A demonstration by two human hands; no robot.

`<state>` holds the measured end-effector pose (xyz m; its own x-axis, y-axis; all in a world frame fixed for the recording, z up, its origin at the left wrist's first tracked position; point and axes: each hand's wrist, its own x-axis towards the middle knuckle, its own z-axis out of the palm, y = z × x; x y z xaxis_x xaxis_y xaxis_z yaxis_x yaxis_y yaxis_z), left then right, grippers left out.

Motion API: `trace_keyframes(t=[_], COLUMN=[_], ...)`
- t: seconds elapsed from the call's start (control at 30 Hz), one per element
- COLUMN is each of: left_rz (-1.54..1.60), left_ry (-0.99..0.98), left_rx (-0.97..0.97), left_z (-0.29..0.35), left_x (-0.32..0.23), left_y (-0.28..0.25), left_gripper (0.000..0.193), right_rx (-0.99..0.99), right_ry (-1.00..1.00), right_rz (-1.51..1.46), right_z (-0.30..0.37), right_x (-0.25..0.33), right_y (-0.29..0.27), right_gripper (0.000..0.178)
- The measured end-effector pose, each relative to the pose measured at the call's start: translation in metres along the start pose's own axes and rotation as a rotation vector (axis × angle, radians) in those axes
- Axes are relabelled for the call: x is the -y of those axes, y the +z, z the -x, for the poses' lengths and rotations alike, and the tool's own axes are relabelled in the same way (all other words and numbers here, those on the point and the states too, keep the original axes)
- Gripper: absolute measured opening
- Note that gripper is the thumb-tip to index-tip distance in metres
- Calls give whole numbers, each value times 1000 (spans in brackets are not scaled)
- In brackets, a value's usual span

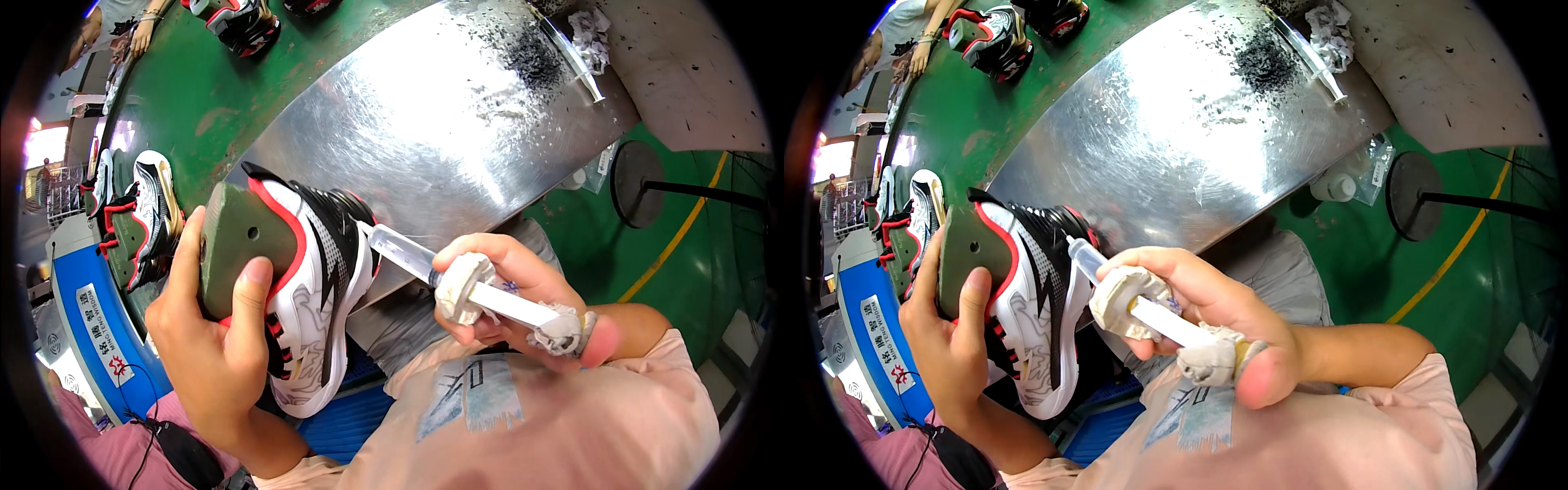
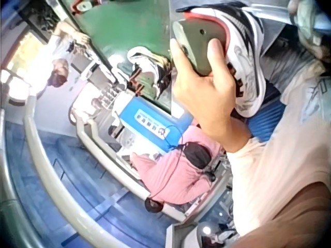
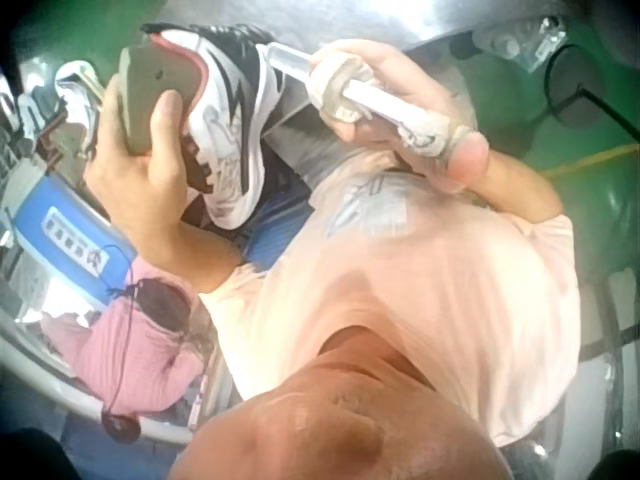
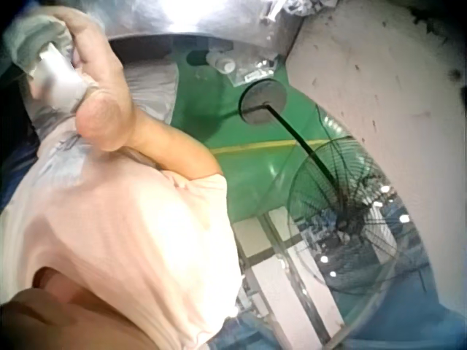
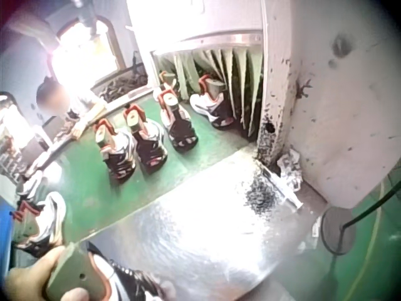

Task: The person uses a syringe to apply adhesive along the seam between the upper and the midsole of several shoes, then refills the syringe from a larger bottle and cleans the syringe tip with a cloth.

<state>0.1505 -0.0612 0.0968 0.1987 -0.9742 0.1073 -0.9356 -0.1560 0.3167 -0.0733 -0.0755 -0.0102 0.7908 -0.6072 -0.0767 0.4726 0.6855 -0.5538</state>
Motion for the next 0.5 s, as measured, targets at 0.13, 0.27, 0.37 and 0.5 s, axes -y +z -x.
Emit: trace_keyframes(t=[0.13,0.27,0.37,0.5], left_rz=[113,202,72,-272], left_ry=[2,29,388,698], left_rx=[-20,-80,-281,103], left_z=[-5,5,34,61], left_x=[10,-16,1,10], left_y=[7,24,0,-36], left_gripper=[40,42,46,34], right_rx=[-81,-288,-148,28], right_ry=[-39,-102,-130,93], right_rz=[56,108,-168,-142], right_z=[-3,26,-13,-88], right_x=[-8,15,12,29], right_y=[15,6,12,-1], right_gripper=[125,97,82,77])
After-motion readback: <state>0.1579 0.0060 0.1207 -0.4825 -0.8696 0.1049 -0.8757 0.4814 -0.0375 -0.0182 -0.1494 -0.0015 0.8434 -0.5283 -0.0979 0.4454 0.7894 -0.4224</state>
